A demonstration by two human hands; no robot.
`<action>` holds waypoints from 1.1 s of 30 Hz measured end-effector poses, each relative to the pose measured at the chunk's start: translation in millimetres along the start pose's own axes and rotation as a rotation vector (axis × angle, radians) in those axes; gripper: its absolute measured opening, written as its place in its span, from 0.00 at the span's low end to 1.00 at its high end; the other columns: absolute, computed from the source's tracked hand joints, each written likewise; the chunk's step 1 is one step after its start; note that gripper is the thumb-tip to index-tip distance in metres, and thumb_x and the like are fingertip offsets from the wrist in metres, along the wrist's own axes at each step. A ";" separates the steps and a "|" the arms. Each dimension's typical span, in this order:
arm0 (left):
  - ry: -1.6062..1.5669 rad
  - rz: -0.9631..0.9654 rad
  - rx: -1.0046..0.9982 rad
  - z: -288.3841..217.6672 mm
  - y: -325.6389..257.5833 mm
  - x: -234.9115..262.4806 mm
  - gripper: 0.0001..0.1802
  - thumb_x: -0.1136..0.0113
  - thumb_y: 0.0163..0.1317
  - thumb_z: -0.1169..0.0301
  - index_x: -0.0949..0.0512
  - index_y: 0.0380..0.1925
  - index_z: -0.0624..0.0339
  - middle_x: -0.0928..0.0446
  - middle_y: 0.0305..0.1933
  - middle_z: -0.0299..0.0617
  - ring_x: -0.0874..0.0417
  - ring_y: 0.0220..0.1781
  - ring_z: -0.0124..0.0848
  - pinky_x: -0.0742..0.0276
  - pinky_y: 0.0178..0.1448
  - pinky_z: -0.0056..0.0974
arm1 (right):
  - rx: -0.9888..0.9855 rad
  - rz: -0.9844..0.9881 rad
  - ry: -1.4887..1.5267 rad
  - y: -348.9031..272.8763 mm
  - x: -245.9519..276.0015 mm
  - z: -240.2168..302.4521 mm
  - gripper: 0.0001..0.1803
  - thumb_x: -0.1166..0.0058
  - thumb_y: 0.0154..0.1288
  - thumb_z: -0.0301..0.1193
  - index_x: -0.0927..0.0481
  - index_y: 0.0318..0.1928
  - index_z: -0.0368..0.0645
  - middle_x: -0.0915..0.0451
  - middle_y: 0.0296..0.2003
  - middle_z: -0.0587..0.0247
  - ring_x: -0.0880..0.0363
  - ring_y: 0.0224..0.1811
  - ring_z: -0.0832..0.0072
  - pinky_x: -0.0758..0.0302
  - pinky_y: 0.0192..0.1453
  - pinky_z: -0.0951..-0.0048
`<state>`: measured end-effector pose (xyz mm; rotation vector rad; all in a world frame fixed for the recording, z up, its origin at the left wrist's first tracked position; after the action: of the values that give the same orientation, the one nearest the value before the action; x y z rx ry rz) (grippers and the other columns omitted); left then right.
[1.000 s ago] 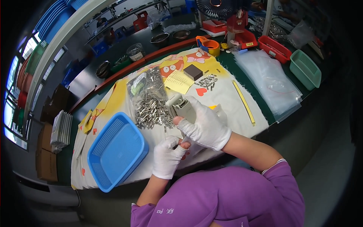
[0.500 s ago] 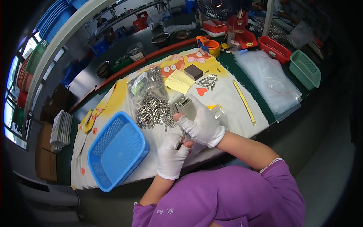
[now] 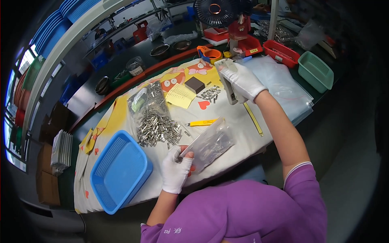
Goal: Packaging small metal pins into plastic bags by weight, then labeling and boxing them.
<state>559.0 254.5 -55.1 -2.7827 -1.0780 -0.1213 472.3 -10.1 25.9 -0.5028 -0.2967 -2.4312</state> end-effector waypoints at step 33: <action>0.235 -0.146 -0.592 -27.2 -16.7 6.7 0.08 0.37 0.54 0.70 0.22 0.28 0.64 0.24 0.25 0.40 0.24 0.25 0.26 0.30 0.31 0.28 | 0.522 0.271 0.390 -117.6 -35.1 -57.9 0.04 0.47 0.60 0.24 0.22 0.36 0.39 0.23 0.33 0.62 0.23 0.38 0.75 0.28 0.44 0.76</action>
<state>552.1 266.4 -25.5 -3.0546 -1.3541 -0.8969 408.1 81.0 -51.5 0.1524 -0.6224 -2.0216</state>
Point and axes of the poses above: each hand's wrist, its own y-axis towards the middle knuckle, its own x-axis out of the back of the hand, z = x × y, the point moved 4 cm from there along y, towards the middle knuckle
